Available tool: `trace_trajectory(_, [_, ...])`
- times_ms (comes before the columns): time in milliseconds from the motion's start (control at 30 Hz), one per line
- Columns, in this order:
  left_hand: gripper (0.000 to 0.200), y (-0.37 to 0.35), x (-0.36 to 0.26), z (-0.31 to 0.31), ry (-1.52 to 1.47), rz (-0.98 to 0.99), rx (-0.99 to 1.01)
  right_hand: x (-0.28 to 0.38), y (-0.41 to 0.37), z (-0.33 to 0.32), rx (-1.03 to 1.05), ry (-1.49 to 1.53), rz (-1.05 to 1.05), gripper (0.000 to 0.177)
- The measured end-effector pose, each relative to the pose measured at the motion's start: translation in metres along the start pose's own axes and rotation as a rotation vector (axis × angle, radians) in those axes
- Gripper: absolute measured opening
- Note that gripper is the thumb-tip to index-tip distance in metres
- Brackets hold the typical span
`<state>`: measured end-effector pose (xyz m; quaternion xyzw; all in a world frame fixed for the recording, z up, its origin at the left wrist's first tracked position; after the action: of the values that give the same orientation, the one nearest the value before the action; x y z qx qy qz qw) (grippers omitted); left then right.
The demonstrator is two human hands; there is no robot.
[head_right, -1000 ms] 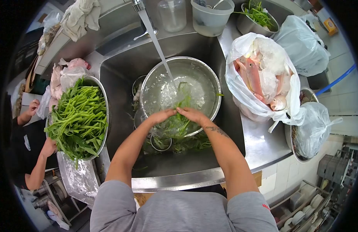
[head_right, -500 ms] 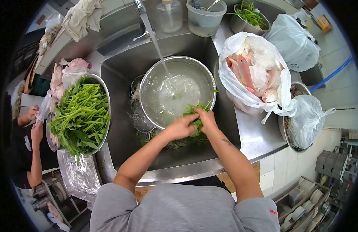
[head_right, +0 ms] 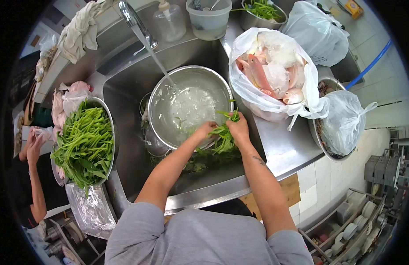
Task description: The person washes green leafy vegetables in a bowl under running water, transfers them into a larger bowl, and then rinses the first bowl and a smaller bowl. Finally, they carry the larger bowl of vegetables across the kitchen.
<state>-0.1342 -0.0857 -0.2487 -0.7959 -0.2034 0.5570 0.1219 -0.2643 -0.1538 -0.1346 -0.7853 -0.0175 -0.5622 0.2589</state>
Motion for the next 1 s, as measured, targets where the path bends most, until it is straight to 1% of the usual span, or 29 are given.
trace_trajectory(67, [0.029,-0.003,-0.016,-0.006,0.076,0.106,-0.095,0.001,0.001,-0.003,-0.023,-0.017,-0.018,0.037])
trace_trajectory(100, [0.027,-0.011,-0.025,-0.029,0.057,0.011,-0.273,0.002,0.001,-0.003,-0.043,-0.016,-0.038,0.038])
trace_trajectory(133, [0.026,-0.013,-0.045,-0.047,0.073,0.158,-0.407,0.002,0.0,-0.004,-0.065,-0.014,-0.056,0.04])
trace_trajectory(200, [0.026,-0.017,-0.077,-0.075,0.098,0.459,-0.67,-0.007,0.004,-0.002,-0.057,-0.087,0.011,0.042])
trace_trajectory(333, [0.023,0.013,-0.071,0.005,0.182,0.251,-0.069,-0.042,0.016,-0.007,-0.086,-0.188,0.086,0.045])
trace_trajectory(367, [0.017,-0.003,-0.072,0.006,0.154,0.153,-0.211,-0.057,0.015,-0.003,-0.031,-0.067,0.156,0.046])
trace_trajectory(433, [0.023,-0.029,-0.087,0.008,0.092,0.204,-0.22,-0.071,0.016,0.016,0.083,0.196,0.28,0.049])
trace_trajectory(467, [0.026,-0.041,-0.092,0.006,0.066,0.225,-0.218,-0.065,0.007,0.02,0.119,0.195,0.374,0.049])
trace_trajectory(533, [0.033,-0.06,-0.101,0.008,-0.135,0.111,-0.048,-0.035,-0.02,0.018,0.183,0.192,0.558,0.05])
trace_trajectory(567, [0.037,-0.068,-0.101,0.01,-0.236,0.053,0.037,-0.035,-0.017,0.016,0.152,0.185,0.526,0.047])
trace_trajectory(667, [0.048,-0.075,-0.098,0.009,-0.185,0.181,0.179,-0.04,-0.007,0.005,0.055,0.16,0.42,0.041])
trace_trajectory(700, [0.052,-0.095,-0.129,-0.017,-0.213,0.182,0.321,-0.04,-0.009,0.003,0.006,0.154,0.447,0.041])
trace_trajectory(767, [0.049,-0.055,-0.09,-0.088,-0.028,0.179,0.082,-0.04,-0.007,0.002,0.013,0.119,0.457,0.042])
trace_trajectory(800, [0.035,-0.054,-0.071,-0.157,-0.432,0.072,-0.315,-0.042,-0.007,0.002,0.016,0.103,0.466,0.042])
trace_trajectory(833, [0.023,-0.047,-0.052,-0.219,-0.567,0.11,-0.613,-0.04,-0.004,0.004,0.051,0.093,0.441,0.043])
trace_trajectory(867, [0.022,-0.041,-0.042,-0.271,-0.866,0.25,-0.723,-0.04,-0.001,0.006,0.084,0.083,0.419,0.044])
trace_trajectory(900, [0.03,-0.032,-0.04,-0.315,-0.96,0.377,-0.769,-0.042,0.0,0.008,0.117,0.07,0.403,0.046])
trace_trajectory(933, [0.038,-0.054,-0.058,-0.338,-1.035,0.283,-0.973,-0.047,0.001,0.007,0.096,0.071,0.388,0.046])
trace_trajectory(1000, [0.044,-0.054,-0.1,-0.371,-0.91,0.391,-0.943,-0.058,0.012,0.007,0.062,0.068,0.353,0.048])
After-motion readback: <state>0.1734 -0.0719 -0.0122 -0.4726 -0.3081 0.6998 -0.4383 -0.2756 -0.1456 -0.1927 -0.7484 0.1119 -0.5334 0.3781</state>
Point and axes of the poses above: each hand's wrist, its own y-axis towards the middle knuckle, its own z-axis out of the palm, x = y × z, the point moved 10 cm from there along y, towards the middle knuckle, and after that the axes turned 2 degrees about -y, right-handed, at the moved point
